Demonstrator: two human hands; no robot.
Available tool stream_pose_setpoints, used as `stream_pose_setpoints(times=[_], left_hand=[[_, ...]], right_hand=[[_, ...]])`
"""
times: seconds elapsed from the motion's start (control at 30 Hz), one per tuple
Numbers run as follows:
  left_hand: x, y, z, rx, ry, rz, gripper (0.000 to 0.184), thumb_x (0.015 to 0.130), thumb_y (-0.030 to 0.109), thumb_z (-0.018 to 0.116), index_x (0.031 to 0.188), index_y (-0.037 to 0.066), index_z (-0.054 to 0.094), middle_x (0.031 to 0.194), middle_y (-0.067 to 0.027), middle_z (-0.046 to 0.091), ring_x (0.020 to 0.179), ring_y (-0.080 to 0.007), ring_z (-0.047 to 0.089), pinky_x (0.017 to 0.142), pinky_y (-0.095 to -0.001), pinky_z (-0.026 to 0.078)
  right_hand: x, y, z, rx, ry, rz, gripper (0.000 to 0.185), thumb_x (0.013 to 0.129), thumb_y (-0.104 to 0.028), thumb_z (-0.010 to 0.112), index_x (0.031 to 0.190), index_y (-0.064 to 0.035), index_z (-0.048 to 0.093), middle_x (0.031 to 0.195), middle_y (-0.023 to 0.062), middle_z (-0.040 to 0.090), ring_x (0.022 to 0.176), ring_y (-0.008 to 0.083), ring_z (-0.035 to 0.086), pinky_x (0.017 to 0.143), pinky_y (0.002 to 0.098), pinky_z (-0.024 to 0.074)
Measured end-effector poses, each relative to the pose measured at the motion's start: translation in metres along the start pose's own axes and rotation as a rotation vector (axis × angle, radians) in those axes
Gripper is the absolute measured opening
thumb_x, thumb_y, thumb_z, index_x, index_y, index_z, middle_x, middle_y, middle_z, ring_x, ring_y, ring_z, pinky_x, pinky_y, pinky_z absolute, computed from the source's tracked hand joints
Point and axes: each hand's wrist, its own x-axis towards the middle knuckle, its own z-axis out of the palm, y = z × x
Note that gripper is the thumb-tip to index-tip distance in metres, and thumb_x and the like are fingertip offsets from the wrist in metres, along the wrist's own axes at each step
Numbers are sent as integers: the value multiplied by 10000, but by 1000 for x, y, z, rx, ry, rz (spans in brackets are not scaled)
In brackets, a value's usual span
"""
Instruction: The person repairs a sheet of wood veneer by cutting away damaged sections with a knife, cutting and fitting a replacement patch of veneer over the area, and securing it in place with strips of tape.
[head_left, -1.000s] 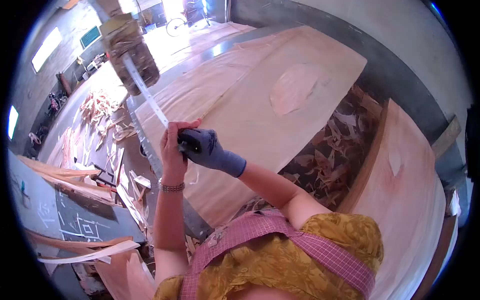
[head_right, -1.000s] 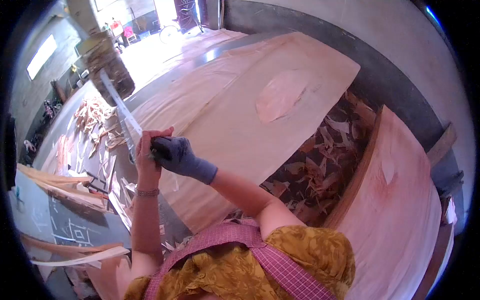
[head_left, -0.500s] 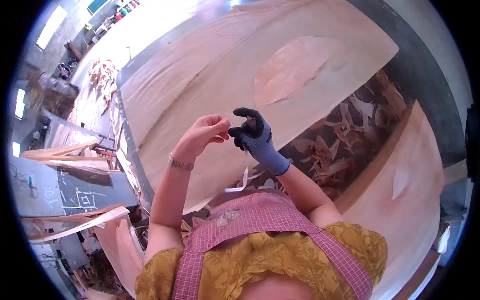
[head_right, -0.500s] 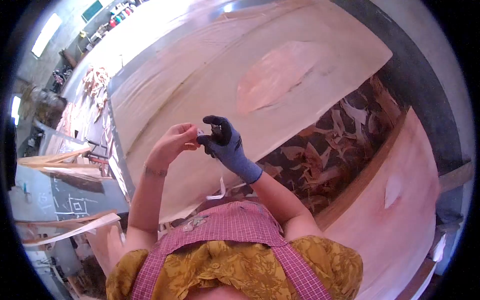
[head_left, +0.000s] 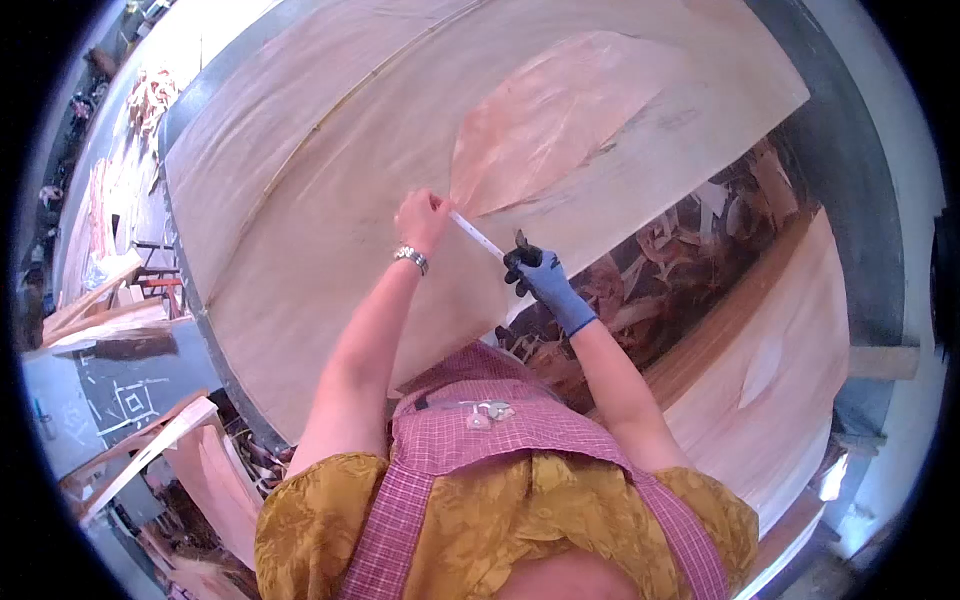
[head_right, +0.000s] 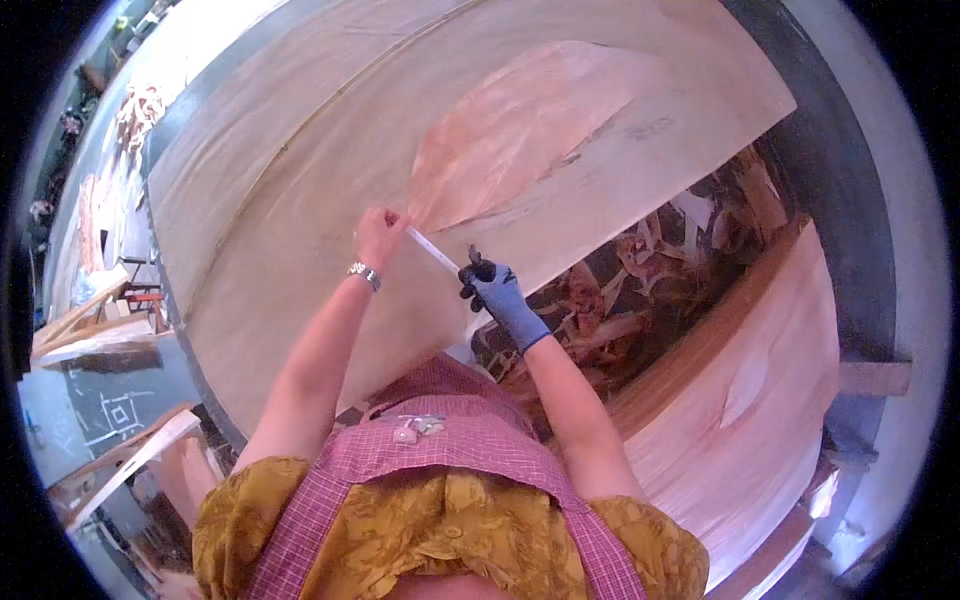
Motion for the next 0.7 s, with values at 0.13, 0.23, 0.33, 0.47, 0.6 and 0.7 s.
stream_pose_setpoints(times=[0.13,0.23,0.33,0.47,0.6,0.7], left_hand=[[-13,-23,5,25,134,146,277,808,256,723,1016,87,650,1061,-85,652,1007,-289,599,863,-429,465],[-52,-26,3,172,136,544,397,814,238,697,1177,95,624,1220,-77,622,1172,-286,541,970,-452,415],[-80,-9,-5,311,34,610,501,806,264,696,1268,94,604,1353,-94,564,1278,-295,487,1040,-500,347],[-85,-2,5,374,14,570,509,816,287,685,1279,92,603,1381,-98,550,1309,-330,453,1077,-536,299],[-75,13,5,391,-14,512,496,824,258,674,1286,98,594,1369,-96,558,1265,-333,480,1043,-533,325],[-59,51,22,406,20,459,496,827,189,647,1311,105,572,1366,-96,558,1232,-300,502,1011,-506,359]], right_hand=[[25,19,-13,50,-15,122,195,925,-187,666,992,-4,668,768,80,682,585,135,635,483,280,500],[24,27,-18,58,-64,107,193,932,-186,656,1000,-6,663,774,68,679,614,131,641,523,284,517],[14,-5,-14,-284,-114,75,190,943,-170,604,1062,-23,629,801,100,704,668,173,678,587,323,539],[26,-58,-24,-1328,12,-288,131,910,-213,563,911,-82,566,854,162,681,777,361,681,671,469,530],[72,-86,-103,-916,192,-542,176,911,-130,596,1056,-40,639,882,125,717,696,291,688,632,415,535],[100,-124,-182,-242,189,-133,206,945,-257,633,1022,-72,676,716,97,699,487,169,574,472,316,449]])
